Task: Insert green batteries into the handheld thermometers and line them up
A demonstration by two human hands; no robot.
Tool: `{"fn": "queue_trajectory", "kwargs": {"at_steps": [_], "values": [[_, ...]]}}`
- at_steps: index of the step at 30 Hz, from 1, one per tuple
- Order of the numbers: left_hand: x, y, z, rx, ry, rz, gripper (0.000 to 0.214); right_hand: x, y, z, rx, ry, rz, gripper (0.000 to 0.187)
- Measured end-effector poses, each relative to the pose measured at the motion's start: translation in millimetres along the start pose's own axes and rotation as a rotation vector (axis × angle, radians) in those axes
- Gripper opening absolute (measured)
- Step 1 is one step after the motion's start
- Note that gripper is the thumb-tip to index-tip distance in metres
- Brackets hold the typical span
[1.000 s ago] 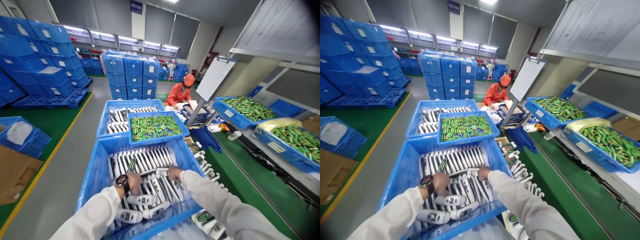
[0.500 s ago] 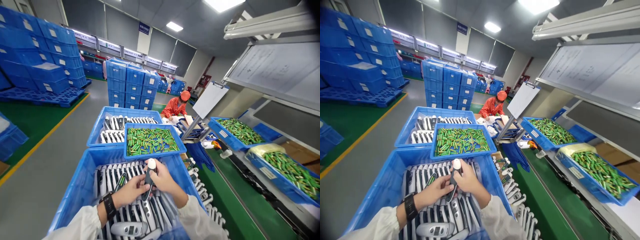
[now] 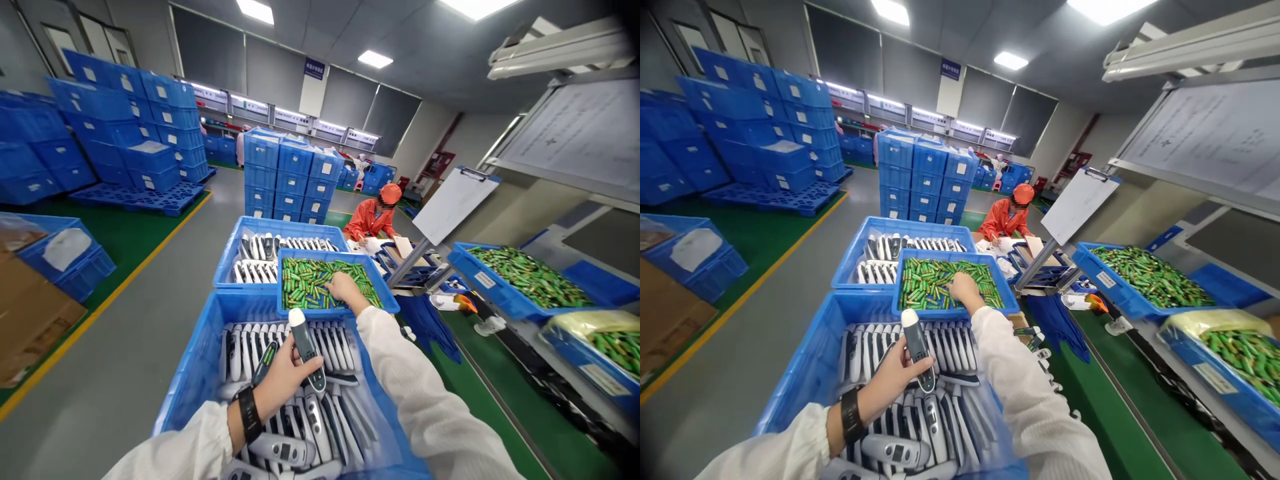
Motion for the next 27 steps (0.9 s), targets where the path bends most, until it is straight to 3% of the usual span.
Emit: {"fn": "queue_trajectory", "kwargs": {"at_steps": [2, 4, 7, 9, 11, 15, 20, 27], "values": [[-2, -2.7, -4, -0.005, 0.037, -0.006, 0.063, 0, 12, -10, -0.056, 0.02, 0.0, 0.023], [-7, -4.3, -9, -0.011, 0.125, -0.01, 0.058, 2, 31, -33, -0.229, 0.11, 0.088, 0.026], [-13, -6.5, -20, 0.0, 0.277, -0.072, 0.045, 3, 51, -100, -0.518, 0.383, 0.404, 0.024], [-16, -8.5, -25, 0.013, 0.327, -0.128, 0.041, -1, 45, -154, -0.495, 0.531, 0.51, 0.014], [-17, -10.4, -28, 0.018, 0.346, -0.176, 0.04, -4, 29, -204, -0.382, 0.657, 0.521, 0.002], [-14, -14.2, -27, 0.044, 0.418, -0.205, 0.04, -15, 2, -269, -0.359, 0.763, 0.599, 0.024], [-15, -21.5, -26, 0.125, 0.444, -0.207, 0.036, -15, -22, -287, -0.24, 0.705, 0.566, 0.023], [-8, -26.2, -33, 0.201, 0.399, -0.124, 0.046, -17, -34, -285, -0.213, 0.552, 0.535, 0.011]]}}
Point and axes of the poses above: each hand's wrist, its own z-axis towards the middle knuckle, its own y-axis out of the back of the hand, x = y × z, the point moved 4 cm from there along z, towards the middle knuckle, and after that the axes turned 12 degrees about z, right-handed, at the moved point
